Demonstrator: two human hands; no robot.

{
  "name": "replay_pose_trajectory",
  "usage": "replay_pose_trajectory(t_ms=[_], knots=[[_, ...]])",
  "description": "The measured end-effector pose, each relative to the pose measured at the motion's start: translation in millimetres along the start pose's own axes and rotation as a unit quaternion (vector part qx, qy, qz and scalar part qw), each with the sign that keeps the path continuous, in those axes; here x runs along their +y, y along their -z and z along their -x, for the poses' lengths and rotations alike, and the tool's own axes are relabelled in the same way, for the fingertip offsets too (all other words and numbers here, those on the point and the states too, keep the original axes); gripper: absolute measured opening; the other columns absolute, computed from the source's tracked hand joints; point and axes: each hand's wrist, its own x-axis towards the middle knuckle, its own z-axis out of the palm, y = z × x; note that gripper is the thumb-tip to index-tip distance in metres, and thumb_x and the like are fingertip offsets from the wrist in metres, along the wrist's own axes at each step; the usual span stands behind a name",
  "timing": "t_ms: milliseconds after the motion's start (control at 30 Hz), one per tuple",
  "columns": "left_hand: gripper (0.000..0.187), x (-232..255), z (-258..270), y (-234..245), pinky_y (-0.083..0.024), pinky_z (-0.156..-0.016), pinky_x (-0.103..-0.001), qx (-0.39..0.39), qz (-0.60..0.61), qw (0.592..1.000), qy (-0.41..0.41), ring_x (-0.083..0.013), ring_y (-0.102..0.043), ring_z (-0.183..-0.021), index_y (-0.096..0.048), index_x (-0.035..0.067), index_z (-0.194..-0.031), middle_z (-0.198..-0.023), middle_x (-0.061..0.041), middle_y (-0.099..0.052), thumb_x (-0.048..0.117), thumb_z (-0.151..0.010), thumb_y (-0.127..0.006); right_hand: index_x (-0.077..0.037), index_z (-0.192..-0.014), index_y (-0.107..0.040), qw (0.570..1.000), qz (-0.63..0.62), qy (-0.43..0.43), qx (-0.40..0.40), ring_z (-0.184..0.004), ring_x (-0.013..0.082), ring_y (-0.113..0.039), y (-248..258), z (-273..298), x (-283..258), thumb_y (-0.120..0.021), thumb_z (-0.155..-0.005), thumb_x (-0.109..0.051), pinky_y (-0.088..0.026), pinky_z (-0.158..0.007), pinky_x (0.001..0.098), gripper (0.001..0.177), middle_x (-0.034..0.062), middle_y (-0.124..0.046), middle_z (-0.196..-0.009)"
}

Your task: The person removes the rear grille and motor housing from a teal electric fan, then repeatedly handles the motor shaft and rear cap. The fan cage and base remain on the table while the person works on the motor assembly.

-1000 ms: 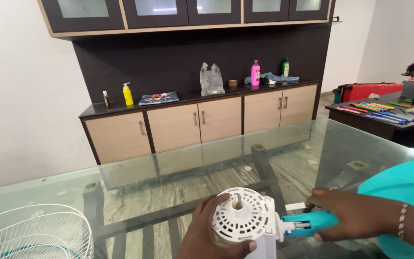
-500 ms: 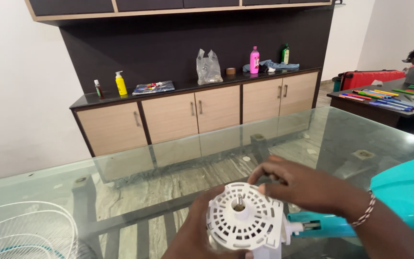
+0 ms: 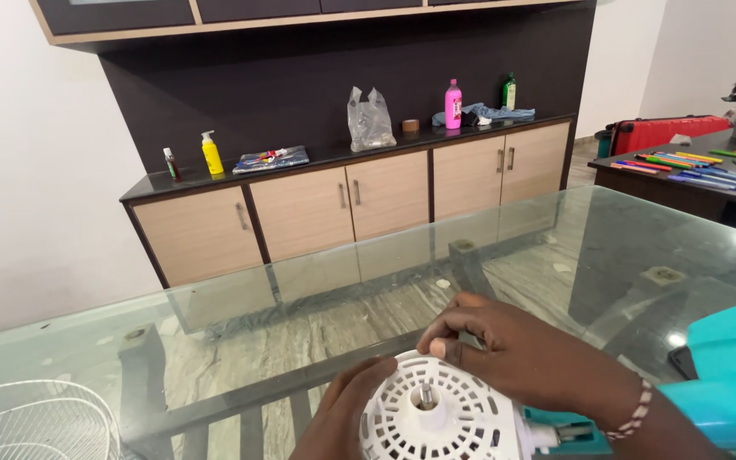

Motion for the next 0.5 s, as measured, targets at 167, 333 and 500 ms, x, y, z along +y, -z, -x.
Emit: replay_pose_trajectory(t_ms=[167,333,500], knots=[[0.085,-18,0,5,-0.04,-0.117,-0.048,-0.045,0.116,0.991,0.05,-0.0264,-0.024,-0.157,-0.058,0.025,-0.147,-0.166,-0.003,-0.028,0.034,-0.069,-0.09,-0.023,-0.133,-0.069,0.989,0.099,-0.009,-0.107,-0.108,0.02,-0.061,22,17,-6,-0.062,-0.09,-0.064,-0.056,-0.085,0.0388,0.059,0.0009,-0.055,-0.118],[0.084,-28,-1,-4,-0.047,-0.117,-0.043,-0.003,0.196,0.979,-0.047,-0.0333,-0.058,-0.136,-0.044,0.006,-0.151,-0.143,-0.018,-0.053,0.031,-0.084,-0.087,-0.032,-0.15,-0.042,0.937,0.265,-0.125,-0.192,-0.135,0.0284,-0.045,28,30,-26,-0.078,-0.076,-0.063,-0.05,-0.103,0.0434,0.088,0.0091,-0.036,-0.146],[0.078,-21,-4,-10,-0.048,-0.112,-0.037,0.039,0.182,0.979,-0.08,-0.0236,-0.068,-0.127,-0.045,-0.007,-0.142,-0.125,-0.018,-0.067,0.022,-0.08,-0.082,-0.022,-0.161,-0.022,0.916,0.35,-0.135,-0.144,-0.156,0.0236,-0.006,17,51,-43,-0.078,-0.083,-0.056,-0.028,-0.125,0.0417,0.101,0.0129,0.001,-0.173]])
